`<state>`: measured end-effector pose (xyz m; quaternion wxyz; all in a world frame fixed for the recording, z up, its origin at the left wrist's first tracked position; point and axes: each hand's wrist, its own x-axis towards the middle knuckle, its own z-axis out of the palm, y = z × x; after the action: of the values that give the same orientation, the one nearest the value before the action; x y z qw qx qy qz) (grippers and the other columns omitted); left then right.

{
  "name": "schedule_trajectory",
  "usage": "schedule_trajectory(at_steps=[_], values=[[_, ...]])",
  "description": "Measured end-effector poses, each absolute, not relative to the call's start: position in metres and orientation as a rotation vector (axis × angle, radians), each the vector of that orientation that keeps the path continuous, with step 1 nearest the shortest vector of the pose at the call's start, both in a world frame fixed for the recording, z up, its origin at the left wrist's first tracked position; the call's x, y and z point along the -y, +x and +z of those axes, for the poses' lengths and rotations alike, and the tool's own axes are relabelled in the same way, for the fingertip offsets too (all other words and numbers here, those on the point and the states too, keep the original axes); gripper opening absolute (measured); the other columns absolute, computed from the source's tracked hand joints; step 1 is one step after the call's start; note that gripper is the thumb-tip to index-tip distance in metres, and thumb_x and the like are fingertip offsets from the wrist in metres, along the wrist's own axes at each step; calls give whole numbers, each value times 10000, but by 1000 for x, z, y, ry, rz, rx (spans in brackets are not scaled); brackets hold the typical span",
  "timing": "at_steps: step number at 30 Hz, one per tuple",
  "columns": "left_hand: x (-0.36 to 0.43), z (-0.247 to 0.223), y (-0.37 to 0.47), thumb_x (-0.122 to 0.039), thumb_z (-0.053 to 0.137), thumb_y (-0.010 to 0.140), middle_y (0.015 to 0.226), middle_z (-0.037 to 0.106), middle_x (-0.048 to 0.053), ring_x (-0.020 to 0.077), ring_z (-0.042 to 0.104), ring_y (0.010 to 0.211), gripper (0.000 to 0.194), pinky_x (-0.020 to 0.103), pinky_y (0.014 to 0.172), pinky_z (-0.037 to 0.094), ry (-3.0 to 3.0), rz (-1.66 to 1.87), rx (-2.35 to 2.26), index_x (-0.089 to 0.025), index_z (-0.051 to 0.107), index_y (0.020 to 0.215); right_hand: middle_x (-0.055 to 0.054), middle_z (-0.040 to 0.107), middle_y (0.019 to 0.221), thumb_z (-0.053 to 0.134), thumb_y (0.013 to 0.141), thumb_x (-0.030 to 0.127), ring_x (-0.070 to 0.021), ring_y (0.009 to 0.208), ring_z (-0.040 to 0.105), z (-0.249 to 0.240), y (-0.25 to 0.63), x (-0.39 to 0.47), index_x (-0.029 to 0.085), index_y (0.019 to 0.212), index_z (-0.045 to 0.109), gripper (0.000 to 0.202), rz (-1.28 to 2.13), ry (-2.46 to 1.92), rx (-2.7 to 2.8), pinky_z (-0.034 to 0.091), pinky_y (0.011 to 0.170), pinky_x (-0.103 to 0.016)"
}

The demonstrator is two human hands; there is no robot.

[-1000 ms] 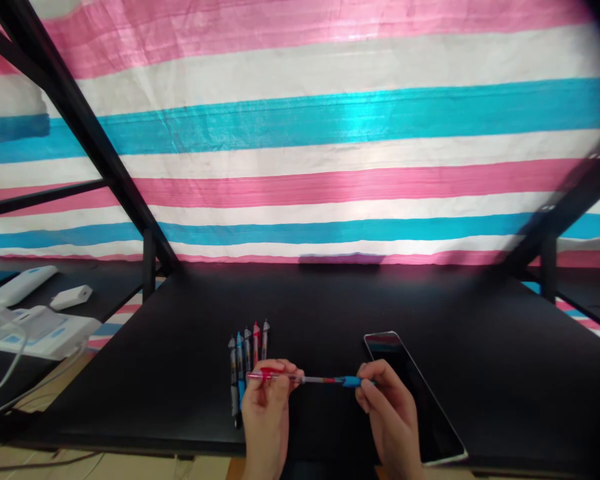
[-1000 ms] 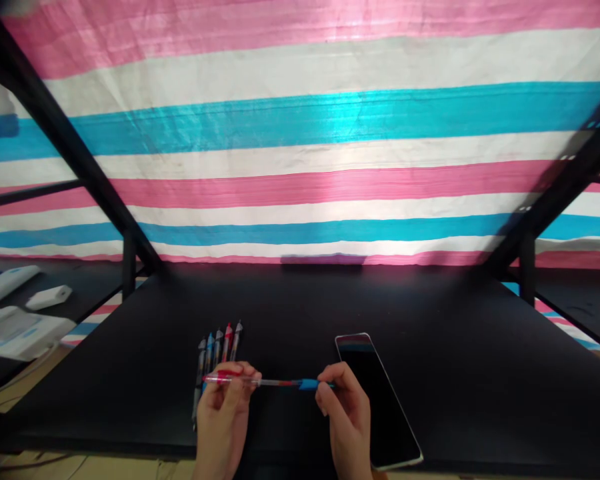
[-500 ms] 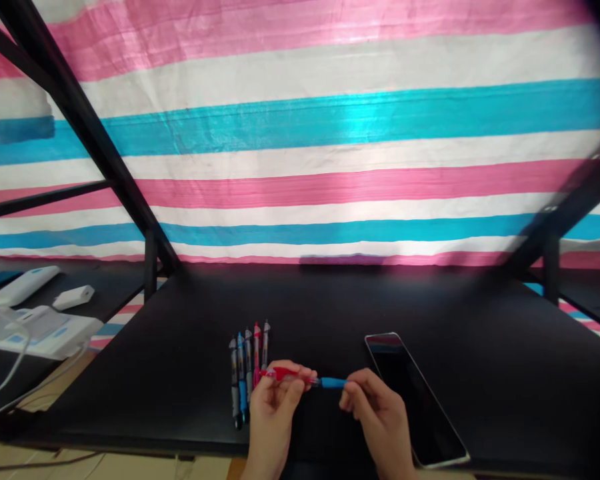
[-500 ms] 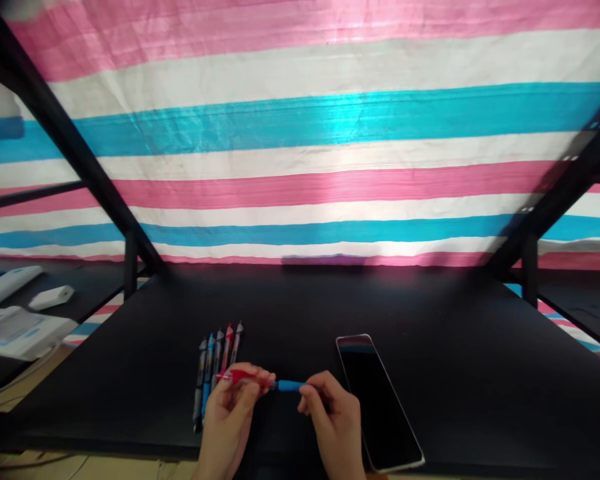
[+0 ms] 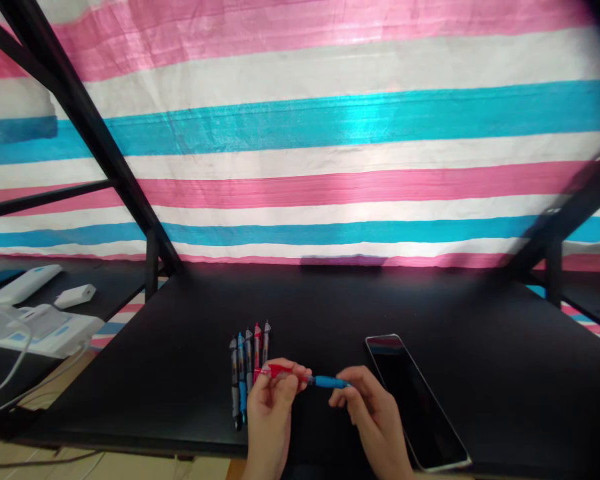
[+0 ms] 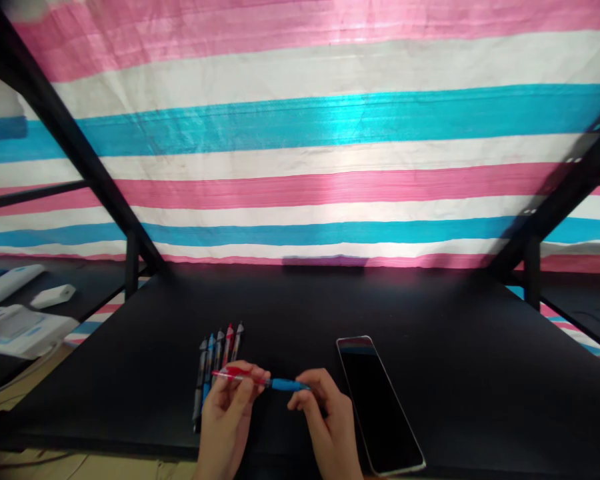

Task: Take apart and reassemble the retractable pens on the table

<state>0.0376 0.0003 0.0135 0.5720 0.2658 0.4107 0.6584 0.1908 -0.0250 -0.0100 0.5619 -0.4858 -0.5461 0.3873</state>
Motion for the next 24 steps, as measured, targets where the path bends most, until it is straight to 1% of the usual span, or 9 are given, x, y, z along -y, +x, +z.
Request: schedule_trajectory(at_steps=[3,6,8,10,13,16,18,22,24], values=[[0,14,37,-414,945,600,760,757,42,188,733,749,381,253,703,586,608,1546,-968,-177,747,824,-33,735,834,554,1015,402,-192,763,720,-10,191,27,236,1220,523,266,847,-1073,1296,561,737,-267],[-1,14,37,-395,947,602,762,755,46,188,732,752,371,250,700,586,601,1551,-965,-173,749,824,-27,743,812,538,1028,350,-170,698,718,-8,190,26,242,1072,549,117,850,-1110,1341,550,661,-225],[-2,14,36,-388,948,602,760,754,46,185,731,746,365,247,695,586,591,1565,-958,-172,750,819,-18,737,738,520,1035,358,-156,614,694,-6,190,25,233,986,573,144,866,-1144,1367,528,583,-205],[-2,14,36,-389,951,593,758,753,46,185,730,744,368,250,697,588,571,1580,-954,-172,750,812,-21,745,729,538,1022,390,-167,621,706,-5,189,24,225,1031,596,175,845,-1150,1378,535,585,-212],[-2,13,36,-388,955,584,758,754,48,190,732,746,373,258,702,591,555,1580,-953,-172,750,808,-45,775,823,560,1010,407,-197,735,749,-4,188,24,221,1200,542,267,798,-1129,1341,574,686,-245],[-2,13,36,-390,953,589,760,755,47,187,730,747,374,256,707,589,560,1576,-950,-175,751,819,-37,767,776,534,1026,377,-165,614,713,-5,189,24,227,1043,567,155,801,-1156,1360,556,601,-215],[-2,12,36,-393,950,595,762,755,44,184,729,751,370,250,709,587,567,1579,-951,-176,751,820,-30,751,724,509,1036,369,-155,570,690,-4,190,23,222,942,596,195,812,-1177,1411,527,542,-202],[-3,12,36,-401,947,598,764,753,44,190,729,760,374,254,709,587,572,1582,-961,-175,748,820,-46,777,802,556,1014,369,-195,740,757,-1,190,23,209,1152,586,213,783,-1129,1386,568,671,-229],[-2,12,36,-397,945,604,772,754,45,191,728,767,374,257,713,586,574,1579,-960,-174,746,830,-42,774,778,574,1006,368,-196,725,758,-2,190,24,211,1107,590,187,791,-1137,1350,569,670,-228]])
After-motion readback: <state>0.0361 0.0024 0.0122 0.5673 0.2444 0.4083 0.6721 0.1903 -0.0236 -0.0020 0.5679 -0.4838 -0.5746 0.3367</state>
